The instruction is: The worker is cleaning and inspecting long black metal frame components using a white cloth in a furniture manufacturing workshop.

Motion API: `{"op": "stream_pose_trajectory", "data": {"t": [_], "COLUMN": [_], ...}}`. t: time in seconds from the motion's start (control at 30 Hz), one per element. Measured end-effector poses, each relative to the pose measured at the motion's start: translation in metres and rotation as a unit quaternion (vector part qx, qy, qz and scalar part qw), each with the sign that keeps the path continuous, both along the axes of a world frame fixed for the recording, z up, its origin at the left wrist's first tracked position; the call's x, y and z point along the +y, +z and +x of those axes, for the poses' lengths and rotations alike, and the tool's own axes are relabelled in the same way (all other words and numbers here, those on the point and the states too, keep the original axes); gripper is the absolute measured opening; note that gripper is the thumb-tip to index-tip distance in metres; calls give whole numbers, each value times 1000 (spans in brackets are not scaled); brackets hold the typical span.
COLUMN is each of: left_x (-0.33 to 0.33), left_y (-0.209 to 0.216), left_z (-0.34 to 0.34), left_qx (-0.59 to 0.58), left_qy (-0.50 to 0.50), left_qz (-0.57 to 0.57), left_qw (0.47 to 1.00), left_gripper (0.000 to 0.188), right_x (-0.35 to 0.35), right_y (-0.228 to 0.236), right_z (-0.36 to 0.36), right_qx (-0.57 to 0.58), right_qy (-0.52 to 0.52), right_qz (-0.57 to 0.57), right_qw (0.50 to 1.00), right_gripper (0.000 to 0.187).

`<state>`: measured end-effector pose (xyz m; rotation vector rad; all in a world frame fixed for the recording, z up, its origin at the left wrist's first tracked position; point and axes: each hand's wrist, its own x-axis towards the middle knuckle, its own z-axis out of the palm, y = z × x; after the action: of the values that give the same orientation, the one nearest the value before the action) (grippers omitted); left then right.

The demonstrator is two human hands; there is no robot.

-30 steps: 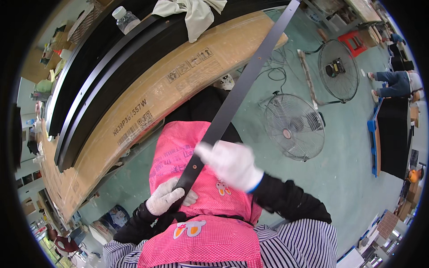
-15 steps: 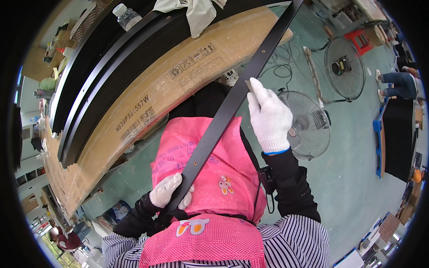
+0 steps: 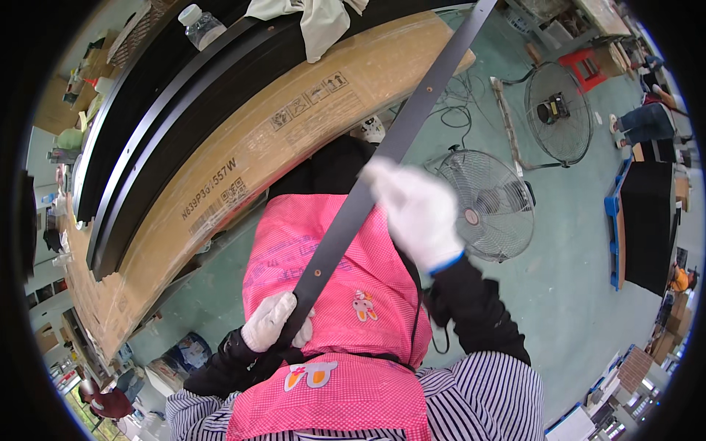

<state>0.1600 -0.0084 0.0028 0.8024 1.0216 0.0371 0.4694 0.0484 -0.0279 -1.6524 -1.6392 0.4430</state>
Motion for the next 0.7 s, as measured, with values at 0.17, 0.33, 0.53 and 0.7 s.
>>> {"op": "stream_pose_trajectory", "data": {"t": [0.17, 0.33, 0.53, 0.7], "left_x": [-3, -6, -6, -2], "left_y": [-8, -12, -13, -2], "left_z": [-2, -5, -6, -4], "left_qx": [-13, -10, -43, -10], "left_qy": [-1, 5, 23, 17], "left_qz": [2, 12, -8, -18], "left_qw": [1000, 1000, 999, 1000], "left_gripper": [70, 70, 69, 64], "right_x": [-63, 61, 97, 0], "right_y": [19, -25, -17, 5], "right_z": [-54, 64, 126, 15], "right_qx": [-70, -174, -71, 4], "right_qy": [235, -50, -186, 179], "right_qz": [-30, 122, 65, -23], "right_qw": [969, 976, 978, 983], "right_gripper": [22, 19, 29, 24]}}
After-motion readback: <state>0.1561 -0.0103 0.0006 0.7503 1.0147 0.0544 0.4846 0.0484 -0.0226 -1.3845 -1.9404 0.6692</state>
